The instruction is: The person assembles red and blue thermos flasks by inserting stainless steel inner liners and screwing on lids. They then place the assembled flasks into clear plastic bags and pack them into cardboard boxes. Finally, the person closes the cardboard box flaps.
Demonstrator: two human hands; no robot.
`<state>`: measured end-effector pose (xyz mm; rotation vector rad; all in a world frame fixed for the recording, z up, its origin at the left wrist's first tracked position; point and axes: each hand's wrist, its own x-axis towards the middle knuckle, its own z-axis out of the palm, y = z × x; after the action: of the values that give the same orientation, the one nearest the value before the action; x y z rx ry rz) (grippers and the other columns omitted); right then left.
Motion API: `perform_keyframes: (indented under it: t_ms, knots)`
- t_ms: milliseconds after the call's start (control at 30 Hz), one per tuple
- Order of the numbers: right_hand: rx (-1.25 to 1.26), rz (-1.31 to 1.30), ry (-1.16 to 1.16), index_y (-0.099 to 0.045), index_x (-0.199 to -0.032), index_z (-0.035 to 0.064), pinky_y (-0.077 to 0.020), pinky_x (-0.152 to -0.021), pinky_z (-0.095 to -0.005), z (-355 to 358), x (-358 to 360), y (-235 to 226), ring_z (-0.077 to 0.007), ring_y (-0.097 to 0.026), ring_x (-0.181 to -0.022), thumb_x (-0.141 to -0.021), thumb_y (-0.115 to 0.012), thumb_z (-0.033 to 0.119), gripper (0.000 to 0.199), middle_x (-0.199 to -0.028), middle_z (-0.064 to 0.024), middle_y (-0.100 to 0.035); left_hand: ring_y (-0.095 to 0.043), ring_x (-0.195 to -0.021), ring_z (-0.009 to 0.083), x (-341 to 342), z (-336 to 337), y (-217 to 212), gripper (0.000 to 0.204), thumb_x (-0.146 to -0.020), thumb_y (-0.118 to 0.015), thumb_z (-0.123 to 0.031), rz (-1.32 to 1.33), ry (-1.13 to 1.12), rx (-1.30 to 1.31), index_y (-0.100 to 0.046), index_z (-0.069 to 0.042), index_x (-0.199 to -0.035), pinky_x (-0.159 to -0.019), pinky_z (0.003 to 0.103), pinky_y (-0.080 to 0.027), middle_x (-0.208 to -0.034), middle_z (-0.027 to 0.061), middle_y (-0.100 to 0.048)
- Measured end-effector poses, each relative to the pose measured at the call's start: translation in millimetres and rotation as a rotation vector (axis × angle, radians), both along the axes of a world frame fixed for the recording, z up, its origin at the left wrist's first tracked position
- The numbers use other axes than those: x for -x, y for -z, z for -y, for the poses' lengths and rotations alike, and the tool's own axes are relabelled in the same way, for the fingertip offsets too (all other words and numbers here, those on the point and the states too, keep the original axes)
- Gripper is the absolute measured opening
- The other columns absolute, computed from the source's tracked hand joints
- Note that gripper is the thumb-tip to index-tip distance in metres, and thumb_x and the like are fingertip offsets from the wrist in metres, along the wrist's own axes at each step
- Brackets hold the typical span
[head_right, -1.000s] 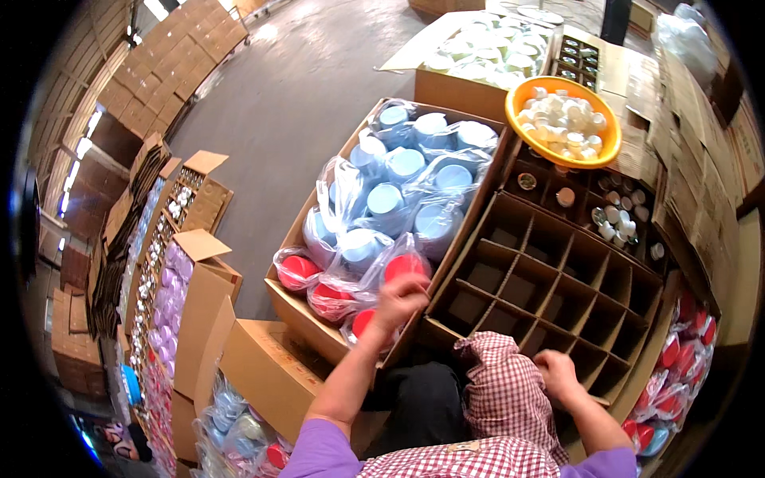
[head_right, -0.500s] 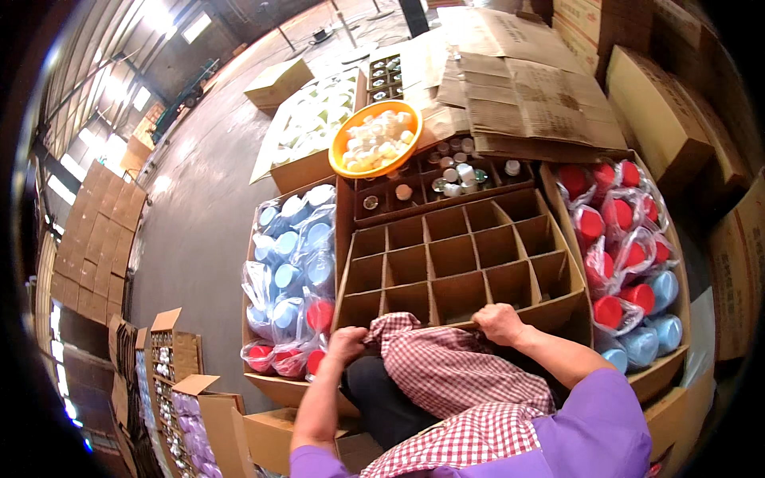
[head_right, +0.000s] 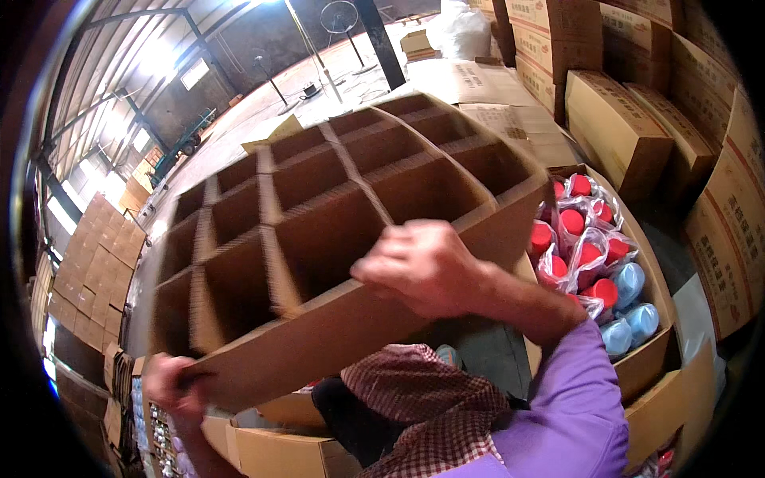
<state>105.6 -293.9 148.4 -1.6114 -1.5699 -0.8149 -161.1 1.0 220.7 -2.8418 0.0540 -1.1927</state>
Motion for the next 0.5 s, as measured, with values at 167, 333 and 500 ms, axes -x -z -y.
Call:
perform_keyframes:
  t_ms: [167, 333, 500]
  knots:
    - [-0.378, 0.287, 0.337, -0.057, -0.12, 0.0169, -0.031, -0.104, -0.0468, -45.9, -25.6, -104.1, -0.0285, -0.039, -0.13, -0.081, -0.061, 0.042, 0.046, -0.138, -0.0073, -0.044, -0.044, -0.06, 0.0107, 55.7, -32.1, -59.4, 0.012, -0.073, -0.064, -0.009, 0.225, -0.36, 0.436, -0.053, -0.004, -0.071, -0.056, 0.026, -0.037, -0.063, -0.0013, -0.047]
    - [-0.57, -0.578, 0.109, -0.055, -0.115, 0.0029, -0.0449, -0.094, -0.0366, -118.8, -38.3, 9.4, -0.0249, -0.055, -0.111, -0.086, -0.064, 0.027, 0.039, -0.117, -0.0131, -0.057, -0.04, -0.056, 0.0101, 134.0, -184.8, -18.8, 0.026, -0.077, -0.067, -0.007, 0.143, -0.608, 0.817, -0.049, -0.002, -0.059, -0.054, 0.028, -0.036, -0.057, -0.0015, -0.045]
    - [0.094, -1.381, -0.147, -0.054, -0.118, -0.0005, -0.0433, -0.093, -0.0352, -225.8, 19.6, 203.5, -0.025, -0.057, -0.105, -0.085, -0.065, 0.028, 0.045, -0.113, -0.0157, -0.06, -0.038, -0.129, 0.0338, 151.2, -218.5, 98.2, 0.05, -0.083, -0.059, -0.009, -0.218, -0.892, 0.255, -0.047, 0.001, -0.13, -0.107, 0.039, -0.031, -0.139, 0.022, -0.04]
